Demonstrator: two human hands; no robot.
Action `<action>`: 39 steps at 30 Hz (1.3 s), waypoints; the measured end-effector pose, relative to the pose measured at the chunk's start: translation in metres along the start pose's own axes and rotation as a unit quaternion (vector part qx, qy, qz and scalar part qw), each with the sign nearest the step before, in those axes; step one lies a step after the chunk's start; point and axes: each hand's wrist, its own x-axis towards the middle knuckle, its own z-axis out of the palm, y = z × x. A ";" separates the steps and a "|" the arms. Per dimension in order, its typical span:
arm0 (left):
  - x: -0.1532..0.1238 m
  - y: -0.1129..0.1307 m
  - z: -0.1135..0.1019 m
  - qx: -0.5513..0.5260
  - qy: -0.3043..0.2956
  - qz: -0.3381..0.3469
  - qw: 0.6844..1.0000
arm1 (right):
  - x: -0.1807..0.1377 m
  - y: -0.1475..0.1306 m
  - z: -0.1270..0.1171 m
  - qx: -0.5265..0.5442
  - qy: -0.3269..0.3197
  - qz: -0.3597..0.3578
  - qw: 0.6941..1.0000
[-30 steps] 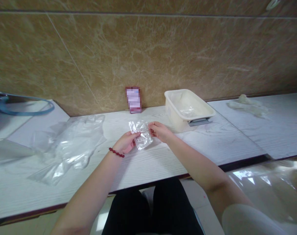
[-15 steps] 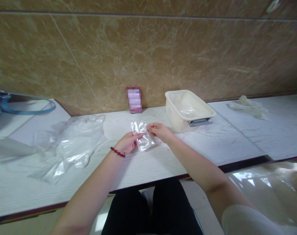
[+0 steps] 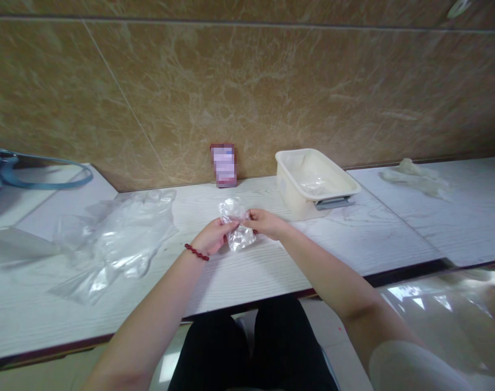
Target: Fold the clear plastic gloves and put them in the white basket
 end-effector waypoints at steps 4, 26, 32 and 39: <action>0.000 0.002 -0.001 0.010 0.007 -0.001 1.000 | 0.002 0.001 -0.002 0.013 0.012 -0.007 1.000; -0.004 0.014 -0.008 -0.093 0.022 -0.015 0.995 | 0.002 -0.010 0.000 0.113 0.054 -0.018 0.992; -0.009 0.018 -0.004 -0.055 0.001 0.002 0.998 | 0.004 -0.006 -0.003 -0.015 0.074 -0.080 0.994; -0.005 0.014 -0.004 0.039 0.072 0.034 0.996 | 0.005 0.001 -0.008 -0.131 0.059 -0.133 0.981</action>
